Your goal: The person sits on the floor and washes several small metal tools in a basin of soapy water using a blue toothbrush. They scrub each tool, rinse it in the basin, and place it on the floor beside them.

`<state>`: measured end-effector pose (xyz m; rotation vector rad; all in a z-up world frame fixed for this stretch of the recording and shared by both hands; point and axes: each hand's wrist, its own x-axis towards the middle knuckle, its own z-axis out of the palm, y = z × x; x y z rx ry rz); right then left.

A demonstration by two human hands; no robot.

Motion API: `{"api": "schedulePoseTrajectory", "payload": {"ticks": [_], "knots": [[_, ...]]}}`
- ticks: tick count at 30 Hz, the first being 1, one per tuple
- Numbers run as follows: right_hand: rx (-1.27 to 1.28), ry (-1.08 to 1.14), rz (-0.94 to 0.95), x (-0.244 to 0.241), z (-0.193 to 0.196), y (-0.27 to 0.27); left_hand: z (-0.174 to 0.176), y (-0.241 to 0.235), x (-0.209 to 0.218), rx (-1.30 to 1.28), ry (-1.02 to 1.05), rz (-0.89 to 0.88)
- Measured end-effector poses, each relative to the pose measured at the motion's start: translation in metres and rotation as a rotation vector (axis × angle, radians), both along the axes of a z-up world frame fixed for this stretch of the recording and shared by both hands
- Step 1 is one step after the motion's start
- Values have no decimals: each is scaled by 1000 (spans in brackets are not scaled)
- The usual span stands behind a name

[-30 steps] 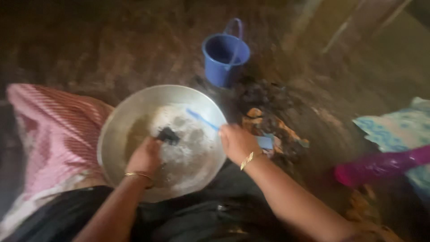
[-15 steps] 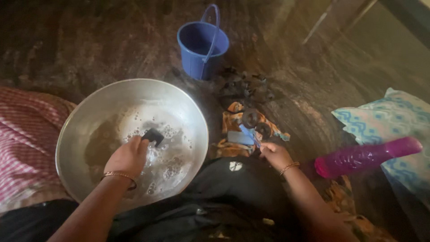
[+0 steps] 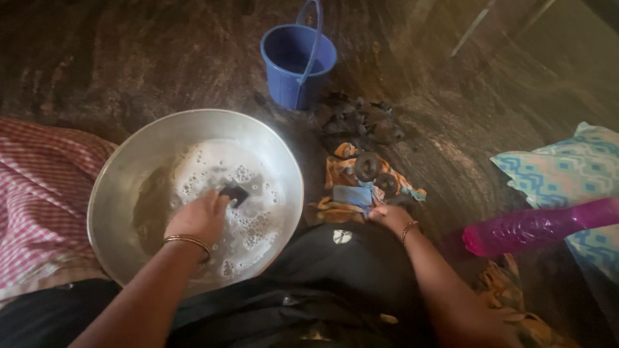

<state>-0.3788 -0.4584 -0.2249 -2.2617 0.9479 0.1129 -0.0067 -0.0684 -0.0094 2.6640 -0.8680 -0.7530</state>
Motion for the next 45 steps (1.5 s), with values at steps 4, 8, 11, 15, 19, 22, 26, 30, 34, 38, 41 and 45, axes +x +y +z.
{"api": "schedulePoseTrajectory", "payload": {"ticks": [4, 8, 11, 15, 19, 22, 26, 30, 34, 38, 41, 45], "knots": [[-148, 33, -102, -21, 18, 7, -7, 5, 9, -119, -38, 38], [-311, 227, -246, -14, 57, 30, -15, 11, 16, -175, -67, 9], [-112, 101, -317, 10, 74, 40, -17, 13, 16, -213, -70, 6], [-207, 104, -34, 29, 60, 26, -14, 11, 11, -189, -41, 17], [-172, 113, -126, -3, 31, 7, -12, 20, 13, -205, -45, 26], [-145, 148, -268, -29, 34, 10, -17, 28, 15, -251, -38, 83], [-423, 223, -223, -21, 85, 40, -31, 42, 12, -293, -15, 100], [-283, 2, -338, 36, 184, 96, -42, 62, 15, -473, -38, 96], [-53, -169, -207, 116, 251, 163, -37, 75, 25, -594, 41, 167], [70, -115, 40, 182, 258, 229, -24, 98, 32, -750, 139, 167], [109, -138, 188, 211, 246, 253, -14, 105, 37, -751, 288, 187], [307, 39, 56, 232, 226, 270, -10, 104, 45, -729, 259, 219]]}}
